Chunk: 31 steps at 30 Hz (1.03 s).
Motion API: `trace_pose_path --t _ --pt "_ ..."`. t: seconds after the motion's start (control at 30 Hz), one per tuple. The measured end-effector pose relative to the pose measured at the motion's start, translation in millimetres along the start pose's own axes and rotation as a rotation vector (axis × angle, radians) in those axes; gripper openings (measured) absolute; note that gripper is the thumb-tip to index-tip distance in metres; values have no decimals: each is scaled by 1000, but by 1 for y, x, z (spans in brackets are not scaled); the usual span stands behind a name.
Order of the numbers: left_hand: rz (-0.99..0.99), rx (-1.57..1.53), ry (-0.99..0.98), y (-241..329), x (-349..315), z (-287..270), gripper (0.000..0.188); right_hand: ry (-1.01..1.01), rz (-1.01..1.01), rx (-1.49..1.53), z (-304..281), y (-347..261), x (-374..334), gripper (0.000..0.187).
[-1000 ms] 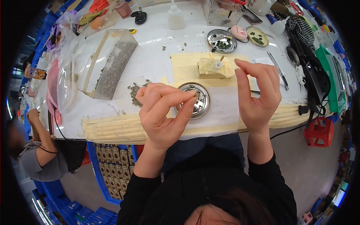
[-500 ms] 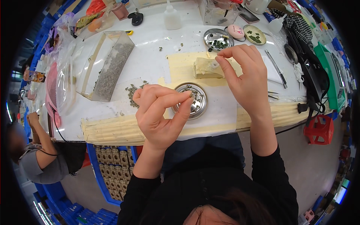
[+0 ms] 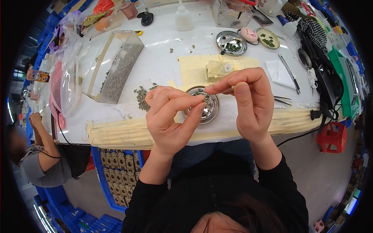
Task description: Manually picking up and sorting or assembling small metal pins and components on a workbench.
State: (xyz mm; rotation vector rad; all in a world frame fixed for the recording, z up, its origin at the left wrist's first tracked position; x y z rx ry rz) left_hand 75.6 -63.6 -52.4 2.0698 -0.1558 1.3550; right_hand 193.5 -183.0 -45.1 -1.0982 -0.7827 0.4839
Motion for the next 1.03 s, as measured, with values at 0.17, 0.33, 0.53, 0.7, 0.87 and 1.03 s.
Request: trace_pose_path --t 0.17,0.33,0.53,0.7,0.87,1.03 --pt "0 2 -2 -1 -1 0 19 -88 -18 -172 2 -2 -1 16" --pt "-3 -2 -3 0 0 0 18 -91 -19 -186 3 -3 -1 16" --pt "3 5 -5 0 0 0 18 -67 -21 -140 3 -3 -2 13" --pt "3 9 -3 -1 -1 0 18 -33 -22 -107 2 -2 -2 11" --pt "5 5 -7 0 0 0 18 -25 -12 -59 2 0 -2 10" --pt "-8 3 -4 0 0 0 18 -62 33 -96 1 1 -2 16"
Point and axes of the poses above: each hand's wrist, its own x-axis towards the middle knuckle, its own z-axis out of the palm, y = z × x, the point moved 6 cm from there along x, towards the middle knuckle, and after that the axes turned 14 degrees about z, right-handed, at the moved point
